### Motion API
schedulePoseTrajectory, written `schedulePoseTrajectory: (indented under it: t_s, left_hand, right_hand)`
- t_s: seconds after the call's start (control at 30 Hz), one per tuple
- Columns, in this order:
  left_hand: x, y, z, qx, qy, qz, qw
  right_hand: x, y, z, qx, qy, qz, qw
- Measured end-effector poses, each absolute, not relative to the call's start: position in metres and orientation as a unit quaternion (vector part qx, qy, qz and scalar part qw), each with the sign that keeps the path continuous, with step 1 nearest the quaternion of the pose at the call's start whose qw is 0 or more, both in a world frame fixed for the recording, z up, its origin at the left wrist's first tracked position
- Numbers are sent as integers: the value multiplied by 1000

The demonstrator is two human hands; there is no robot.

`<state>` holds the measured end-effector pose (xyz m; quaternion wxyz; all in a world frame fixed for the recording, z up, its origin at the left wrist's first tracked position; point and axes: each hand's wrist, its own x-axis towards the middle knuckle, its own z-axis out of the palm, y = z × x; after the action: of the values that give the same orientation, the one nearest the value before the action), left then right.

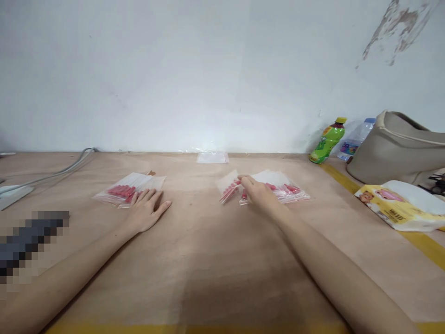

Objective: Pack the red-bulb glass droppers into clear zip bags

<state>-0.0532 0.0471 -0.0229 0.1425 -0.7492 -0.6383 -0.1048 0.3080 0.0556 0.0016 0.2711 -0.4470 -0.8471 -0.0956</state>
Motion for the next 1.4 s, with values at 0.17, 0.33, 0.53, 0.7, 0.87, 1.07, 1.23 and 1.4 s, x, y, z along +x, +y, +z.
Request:
schedulePoseTrajectory:
  t_s: [0.17,0.33,0.53,0.7,0.87,1.07,1.23,1.4]
  left_hand:
    - [-40,44,-19,-778,-598,-131,142]
    - [4,41,-21,-816,-542,-172,100]
    - [87,44,-29,-822,-526,-203,81]
    - [68,47,-27,-838,-486,-236,75]
    - [5,56,-21,-879,-429,-207,-34]
    - [19,58,-23,-892,-383,-239,-34]
    - [36,59,-28,-897,-359,-258,-18]
    - [31,67,-30,-903,-331,-272,4]
  right_hand:
    - [366,40,-4,-511,-787,-151,310]
    - [382,24,-5,-521,-771,-213,298]
    - [303,24,-6,-362,-853,-186,325]
    - [249,40,-27,-333,-890,-16,310]
    - [243,51,-26,-333,-898,41,284]
    - [250,53,-29,-336,-889,52,306]
    - [260,54,-35,-354,-873,22,334]
    - [260,52,-31,-341,-888,-71,300]
